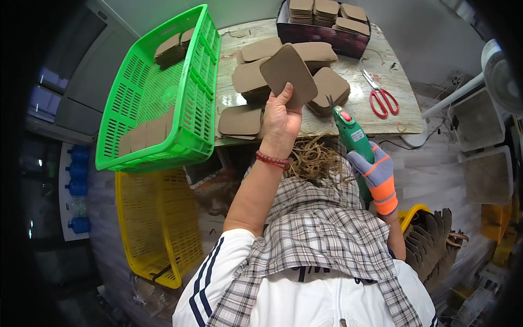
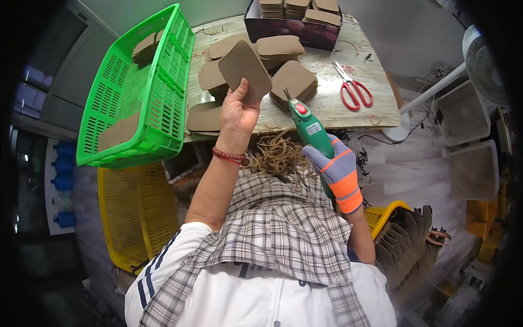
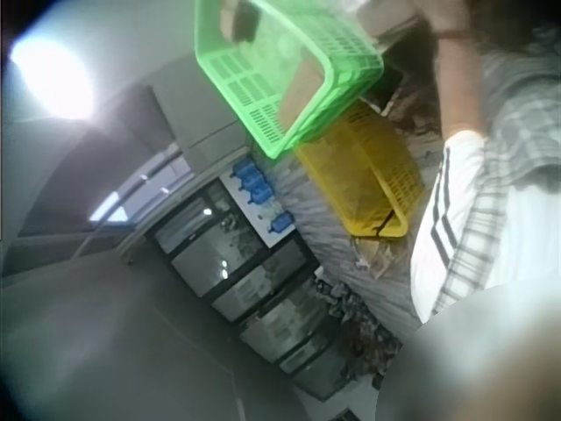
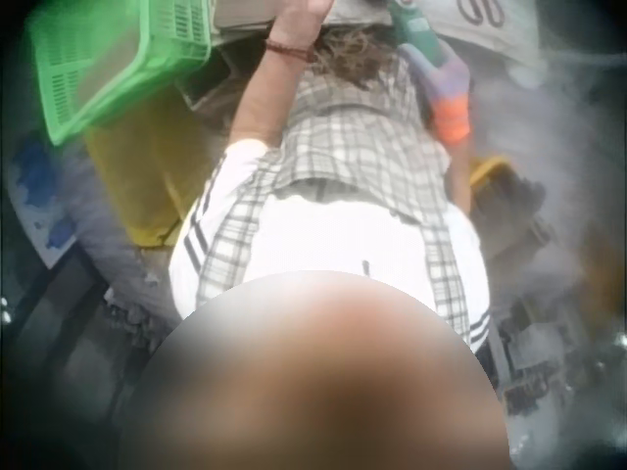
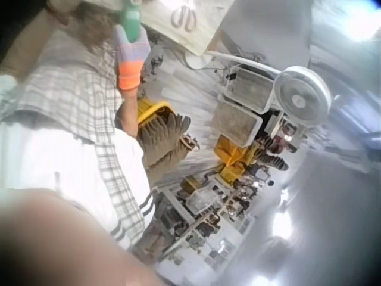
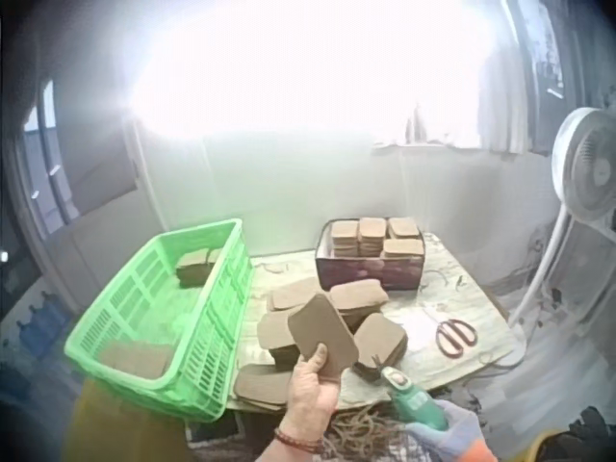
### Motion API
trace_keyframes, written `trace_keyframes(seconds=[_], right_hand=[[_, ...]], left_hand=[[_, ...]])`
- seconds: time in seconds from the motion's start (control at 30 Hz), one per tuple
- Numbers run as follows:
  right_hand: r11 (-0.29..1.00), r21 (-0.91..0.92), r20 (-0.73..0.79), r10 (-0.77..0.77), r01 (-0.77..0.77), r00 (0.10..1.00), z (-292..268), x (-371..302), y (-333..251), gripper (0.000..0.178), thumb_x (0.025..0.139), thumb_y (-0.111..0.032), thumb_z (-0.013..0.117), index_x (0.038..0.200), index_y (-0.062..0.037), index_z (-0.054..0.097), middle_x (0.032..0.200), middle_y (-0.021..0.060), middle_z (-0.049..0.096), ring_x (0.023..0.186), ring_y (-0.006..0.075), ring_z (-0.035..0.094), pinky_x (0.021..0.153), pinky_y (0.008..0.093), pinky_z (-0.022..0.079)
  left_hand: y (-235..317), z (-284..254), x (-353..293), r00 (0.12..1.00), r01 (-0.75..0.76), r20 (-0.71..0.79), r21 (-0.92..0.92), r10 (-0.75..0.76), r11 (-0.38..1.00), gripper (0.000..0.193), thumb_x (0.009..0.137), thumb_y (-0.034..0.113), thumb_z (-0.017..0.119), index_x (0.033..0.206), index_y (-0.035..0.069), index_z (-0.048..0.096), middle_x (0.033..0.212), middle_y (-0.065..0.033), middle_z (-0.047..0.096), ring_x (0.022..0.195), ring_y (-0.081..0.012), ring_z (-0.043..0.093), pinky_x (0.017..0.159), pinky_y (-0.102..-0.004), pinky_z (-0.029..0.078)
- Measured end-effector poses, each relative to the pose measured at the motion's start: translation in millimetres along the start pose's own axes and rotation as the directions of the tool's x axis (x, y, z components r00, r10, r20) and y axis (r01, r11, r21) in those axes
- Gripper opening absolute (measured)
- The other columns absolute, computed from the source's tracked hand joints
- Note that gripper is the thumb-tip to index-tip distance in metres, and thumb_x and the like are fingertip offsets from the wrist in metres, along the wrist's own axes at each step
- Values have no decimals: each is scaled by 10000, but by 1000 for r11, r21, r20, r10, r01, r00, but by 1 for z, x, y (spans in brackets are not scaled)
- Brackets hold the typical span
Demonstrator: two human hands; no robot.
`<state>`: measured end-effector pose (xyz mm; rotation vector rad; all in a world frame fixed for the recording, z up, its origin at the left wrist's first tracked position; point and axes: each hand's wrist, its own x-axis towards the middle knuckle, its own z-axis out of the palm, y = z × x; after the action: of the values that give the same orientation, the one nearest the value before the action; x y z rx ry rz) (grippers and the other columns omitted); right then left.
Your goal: The person uses a rotary tool to smooth the edges of stacked brown cardboard pieces. They pick up each piece from a green basket, run the tool along the edges, and place the finished pieces on the table.
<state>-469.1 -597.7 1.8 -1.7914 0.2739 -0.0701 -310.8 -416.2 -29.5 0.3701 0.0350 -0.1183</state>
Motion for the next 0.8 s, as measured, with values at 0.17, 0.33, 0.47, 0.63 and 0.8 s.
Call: trace_keyframes(seconds=[0.17, 0.33, 0.47, 0.63, 0.8], right_hand=[[999, 36, -8, 17, -17, 1000, -4, -7, -9, 310, 776, -195, 731, 993, -6, 615, 693, 6, 614, 544, 38, 514, 492, 198, 407], [999, 45, -10, 26, -25, 1000, -6, -7, -4, 304, 779, -193, 730, 989, -6, 613, 689, 4, 611, 540, 38, 516, 483, 200, 408], [1000, 5, 4, -12, 12, 1000, -4, -9, -9, 313, 779, -201, 733, 990, -4, 611, 687, 3, 610, 533, 38, 513, 475, 201, 406], [1000, 20, 18, 3, -4, 1000, -2, -10, -8, 318, 776, -203, 737, 991, -7, 610, 682, 2, 608, 529, 39, 514, 474, 204, 409], [999, -37, 16, -40, 40, 999, -4, -10, -4, 321, 772, -203, 740, 993, -9, 611, 697, 8, 618, 529, 43, 522, 484, 206, 418]], left_hand=[[-13, 6, -9, 990, 111, -65, -149, -121, 983, 361, 856, 71, 618, 1195, 59, 497, 1187, -83, 566, 1124, -272, 532, 996, -467, 430], [-16, 7, -15, 992, 114, -39, -164, -122, 980, 382, 850, 38, 614, 1210, 58, 490, 1199, -90, 559, 1146, -272, 519, 1032, -479, 393], [-18, 4, -17, 994, 113, 19, -191, -112, 975, 378, 849, 6, 601, 1208, 62, 499, 1206, -90, 559, 1137, -262, 528, 1034, -476, 395], [-21, 2, -19, 993, 115, 30, -212, -111, 971, 327, 850, -4, 595, 1161, 79, 541, 1191, -85, 573, 1138, -257, 530, 1030, -467, 403], [-26, -7, -20, 991, 131, 50, -228, -123, 965, 306, 847, -8, 597, 1137, 85, 561, 1178, -83, 583, 1125, -253, 540, 1014, -457, 421]])
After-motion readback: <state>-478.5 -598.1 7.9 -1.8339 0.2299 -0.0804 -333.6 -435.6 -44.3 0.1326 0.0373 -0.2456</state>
